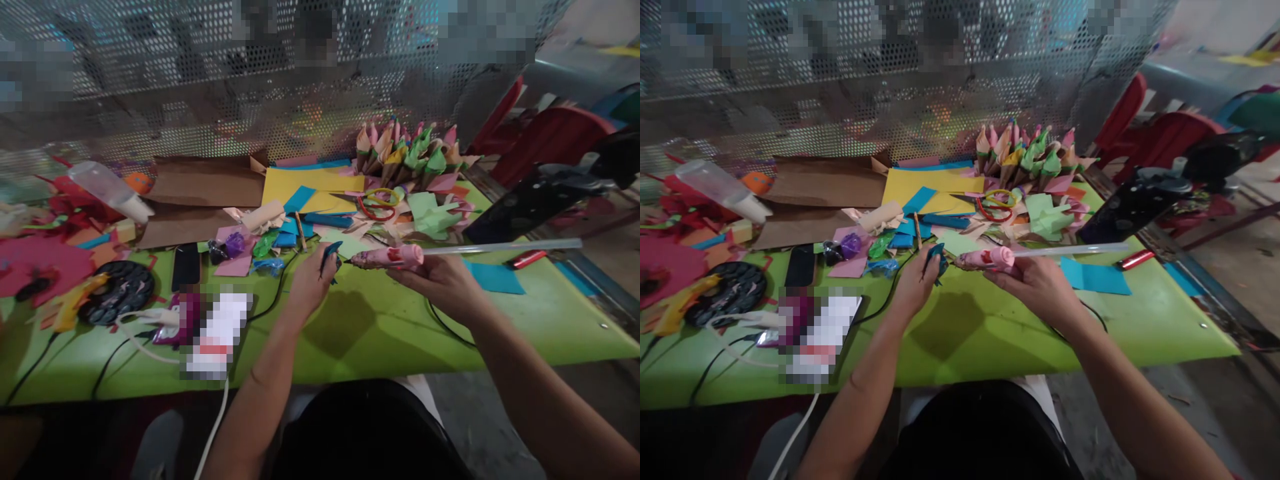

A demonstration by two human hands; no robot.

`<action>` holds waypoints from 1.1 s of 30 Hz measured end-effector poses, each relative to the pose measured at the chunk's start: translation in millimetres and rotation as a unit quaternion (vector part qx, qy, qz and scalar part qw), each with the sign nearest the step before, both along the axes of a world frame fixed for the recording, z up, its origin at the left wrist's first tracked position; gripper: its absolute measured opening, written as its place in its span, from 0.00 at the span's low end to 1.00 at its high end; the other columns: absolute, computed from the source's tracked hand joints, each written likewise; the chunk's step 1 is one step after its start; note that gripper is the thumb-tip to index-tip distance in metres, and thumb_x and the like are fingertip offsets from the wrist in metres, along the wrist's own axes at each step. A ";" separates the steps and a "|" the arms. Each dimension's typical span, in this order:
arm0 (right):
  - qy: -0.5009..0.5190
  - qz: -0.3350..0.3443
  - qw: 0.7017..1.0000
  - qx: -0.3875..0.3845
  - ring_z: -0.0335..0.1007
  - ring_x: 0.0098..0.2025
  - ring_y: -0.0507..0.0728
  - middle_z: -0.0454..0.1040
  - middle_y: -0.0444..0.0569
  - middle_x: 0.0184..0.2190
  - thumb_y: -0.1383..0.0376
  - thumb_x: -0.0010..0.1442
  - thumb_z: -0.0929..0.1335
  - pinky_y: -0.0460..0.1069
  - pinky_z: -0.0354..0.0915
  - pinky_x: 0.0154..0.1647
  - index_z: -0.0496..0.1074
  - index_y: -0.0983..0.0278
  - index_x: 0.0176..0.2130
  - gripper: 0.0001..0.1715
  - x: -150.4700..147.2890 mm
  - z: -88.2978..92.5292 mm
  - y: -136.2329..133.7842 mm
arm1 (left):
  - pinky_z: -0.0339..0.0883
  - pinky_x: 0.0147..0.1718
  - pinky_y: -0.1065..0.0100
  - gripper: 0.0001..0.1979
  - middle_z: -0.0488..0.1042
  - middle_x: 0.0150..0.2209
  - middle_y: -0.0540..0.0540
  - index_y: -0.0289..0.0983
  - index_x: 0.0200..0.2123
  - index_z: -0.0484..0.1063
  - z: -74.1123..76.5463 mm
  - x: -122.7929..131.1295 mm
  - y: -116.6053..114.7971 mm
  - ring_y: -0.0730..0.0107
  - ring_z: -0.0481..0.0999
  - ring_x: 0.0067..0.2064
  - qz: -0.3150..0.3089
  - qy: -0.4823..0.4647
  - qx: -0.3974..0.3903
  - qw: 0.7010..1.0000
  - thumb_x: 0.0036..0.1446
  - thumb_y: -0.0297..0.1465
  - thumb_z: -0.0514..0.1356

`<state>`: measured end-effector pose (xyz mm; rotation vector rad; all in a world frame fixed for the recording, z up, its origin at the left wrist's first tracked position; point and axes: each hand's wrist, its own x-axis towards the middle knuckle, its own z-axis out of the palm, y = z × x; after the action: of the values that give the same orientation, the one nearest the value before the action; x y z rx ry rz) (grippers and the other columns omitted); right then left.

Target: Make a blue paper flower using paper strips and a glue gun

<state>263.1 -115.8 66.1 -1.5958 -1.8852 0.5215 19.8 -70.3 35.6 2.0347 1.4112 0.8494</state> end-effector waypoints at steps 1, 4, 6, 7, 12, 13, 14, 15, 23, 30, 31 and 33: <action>0.000 0.002 1.000 -0.010 0.49 0.20 0.49 0.55 0.40 0.16 0.38 0.60 0.66 0.48 0.45 0.21 0.66 0.61 0.21 0.33 -2.2 2.7 0.2 | 0.63 0.33 0.69 0.16 0.76 0.33 0.48 0.39 0.48 0.70 0.0 0.1 -0.2 0.67 0.74 0.34 0.001 -0.001 -0.002 1.000 0.71 0.40 0.47; 0.003 0.001 1.000 -0.026 0.46 0.20 0.49 0.53 0.40 0.16 0.37 0.59 0.65 0.49 0.44 0.21 0.58 0.60 0.18 0.35 -8.2 8.7 0.7 | 0.62 0.32 0.69 0.18 0.75 0.31 0.48 0.38 0.47 0.71 -0.1 0.3 -0.8 0.67 0.74 0.32 0.001 -0.005 -0.010 1.000 0.71 0.42 0.47; -0.008 -0.005 1.000 -0.015 0.46 0.20 0.49 0.52 0.40 0.16 0.36 0.59 0.65 0.49 0.44 0.22 0.56 0.59 0.18 0.36 -10.4 9.8 1.3 | 0.62 0.32 0.69 0.18 0.75 0.32 0.48 0.38 0.48 0.71 0.2 0.5 -1.1 0.67 0.74 0.32 0.001 -0.007 -0.015 1.000 0.71 0.42 0.47; -0.015 -0.007 1.000 -0.009 0.46 0.20 0.49 0.52 0.40 0.16 0.36 0.59 0.64 0.49 0.44 0.22 0.55 0.59 0.18 0.36 -10.8 9.7 1.7 | 0.63 0.32 0.69 0.18 0.76 0.32 0.48 0.39 0.49 0.71 0.4 0.7 -1.3 0.67 0.74 0.32 0.000 -0.008 -0.018 1.000 0.71 0.42 0.47; -0.050 -0.001 0.999 0.012 0.47 0.20 0.50 0.54 0.41 0.17 0.36 0.61 0.62 0.49 0.45 0.23 0.58 0.60 0.19 0.36 -10.5 8.0 3.3 | 0.66 0.35 0.68 0.18 0.77 0.35 0.48 0.39 0.51 0.71 1.9 1.5 -1.7 0.66 0.76 0.36 0.001 -0.009 -0.030 1.000 0.71 0.41 0.48; -0.058 0.001 0.998 0.016 0.47 0.20 0.50 0.54 0.41 0.17 0.36 0.61 0.62 0.49 0.45 0.23 0.58 0.60 0.19 0.36 -10.5 8.3 3.4 | 0.66 0.36 0.68 0.18 0.78 0.35 0.47 0.39 0.52 0.71 2.1 1.7 -1.7 0.66 0.76 0.36 0.001 -0.009 -0.033 0.999 0.71 0.41 0.48; -0.065 0.001 0.998 0.022 0.48 0.20 0.50 0.55 0.41 0.17 0.36 0.62 0.62 0.50 0.45 0.23 0.58 0.60 0.19 0.36 -10.6 8.7 3.4 | 0.67 0.36 0.68 0.18 0.78 0.35 0.47 0.39 0.52 0.71 2.1 1.9 -1.8 0.66 0.77 0.36 0.001 -0.009 -0.035 0.999 0.71 0.41 0.48; -0.072 0.001 0.997 0.027 0.48 0.20 0.51 0.55 0.42 0.17 0.36 0.62 0.62 0.50 0.45 0.24 0.58 0.60 0.19 0.36 -10.7 9.3 3.3 | 0.67 0.36 0.68 0.18 0.78 0.35 0.47 0.39 0.53 0.71 2.1 2.0 -1.7 0.66 0.77 0.36 0.000 -0.009 -0.037 0.999 0.71 0.41 0.48; -0.092 0.019 0.995 0.046 0.54 0.21 0.54 0.54 0.42 0.14 0.41 0.64 0.64 0.52 0.47 0.25 0.59 0.58 0.20 0.32 -10.5 15.3 1.1 | 0.68 0.38 0.67 0.17 0.78 0.36 0.47 0.39 0.52 0.71 2.3 3.0 -0.4 0.66 0.76 0.36 -0.001 -0.007 -0.040 0.999 0.71 0.40 0.48; -0.085 0.031 0.995 0.047 0.63 0.25 0.58 0.64 0.47 0.17 0.43 0.64 0.65 0.53 0.53 0.26 0.66 0.58 0.24 0.27 -10.8 18.4 0.0 | 0.69 0.36 0.68 0.17 0.78 0.35 0.47 0.39 0.51 0.72 3.7 3.6 -0.5 0.66 0.76 0.36 -0.009 0.003 -0.027 1.000 0.71 0.39 0.48; -0.084 0.031 0.995 0.044 0.64 0.25 0.58 0.66 0.47 0.18 0.43 0.64 0.65 0.53 0.53 0.27 0.68 0.58 0.25 0.26 -10.9 18.5 0.2 | 0.69 0.36 0.68 0.17 0.78 0.35 0.47 0.39 0.50 0.72 3.5 3.6 -0.4 0.66 0.76 0.35 -0.011 0.005 -0.027 1.000 0.71 0.40 0.47; -0.085 0.029 0.995 0.045 0.66 0.26 0.59 0.69 0.49 0.20 0.44 0.64 0.65 0.53 0.55 0.27 0.70 0.58 0.26 0.25 -11.4 18.4 0.7 | 0.68 0.35 0.68 0.17 0.78 0.35 0.46 0.39 0.49 0.72 2.8 3.5 0.0 0.66 0.76 0.35 -0.014 0.008 -0.026 1.000 0.71 0.40 0.47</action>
<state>251.7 -115.2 84.5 -1.5727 -2.0551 0.3290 23.4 -70.3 38.3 2.0223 1.3956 0.7788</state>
